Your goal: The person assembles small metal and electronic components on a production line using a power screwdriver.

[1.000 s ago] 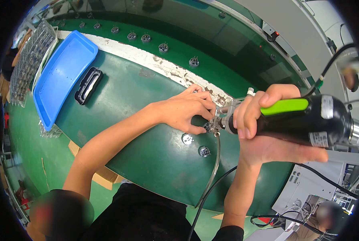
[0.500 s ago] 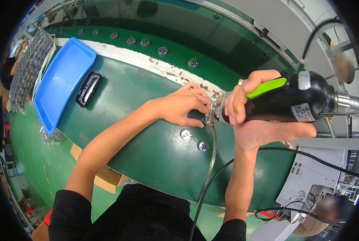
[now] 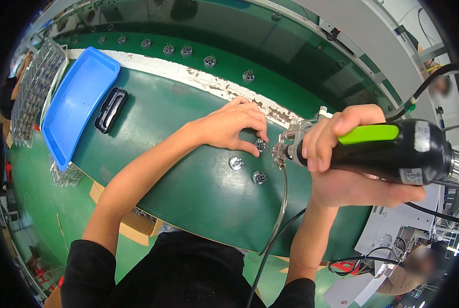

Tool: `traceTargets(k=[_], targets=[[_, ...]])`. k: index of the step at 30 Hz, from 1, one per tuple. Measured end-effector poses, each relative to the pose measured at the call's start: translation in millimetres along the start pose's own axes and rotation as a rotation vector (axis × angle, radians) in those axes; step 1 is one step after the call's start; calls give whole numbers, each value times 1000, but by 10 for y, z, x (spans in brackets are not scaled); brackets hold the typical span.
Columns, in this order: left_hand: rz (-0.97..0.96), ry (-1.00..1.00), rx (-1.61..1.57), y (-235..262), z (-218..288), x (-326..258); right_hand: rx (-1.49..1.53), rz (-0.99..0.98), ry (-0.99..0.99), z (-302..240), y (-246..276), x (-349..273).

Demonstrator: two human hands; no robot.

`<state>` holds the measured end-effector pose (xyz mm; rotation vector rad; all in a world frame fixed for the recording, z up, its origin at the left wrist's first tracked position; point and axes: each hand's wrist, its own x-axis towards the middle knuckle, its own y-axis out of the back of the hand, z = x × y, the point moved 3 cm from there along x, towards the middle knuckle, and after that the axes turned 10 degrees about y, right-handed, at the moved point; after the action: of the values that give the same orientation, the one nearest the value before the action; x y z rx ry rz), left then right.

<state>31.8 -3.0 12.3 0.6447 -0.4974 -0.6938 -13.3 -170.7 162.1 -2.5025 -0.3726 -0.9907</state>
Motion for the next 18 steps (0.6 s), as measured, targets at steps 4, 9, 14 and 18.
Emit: traceTargets(k=[4, 9, 14, 18], targets=[[-7, 13, 11, 4, -3, 0, -14, 38, 16, 37, -3, 10], [0, 4, -3, 3, -10, -7, -1, 13, 15, 109, 9, -10], [10, -1, 4, 3, -6, 7, -4, 8, 0, 132, 5, -12], [38, -16, -9, -18, -38, 4, 21, 15, -7, 145, -6, -21]])
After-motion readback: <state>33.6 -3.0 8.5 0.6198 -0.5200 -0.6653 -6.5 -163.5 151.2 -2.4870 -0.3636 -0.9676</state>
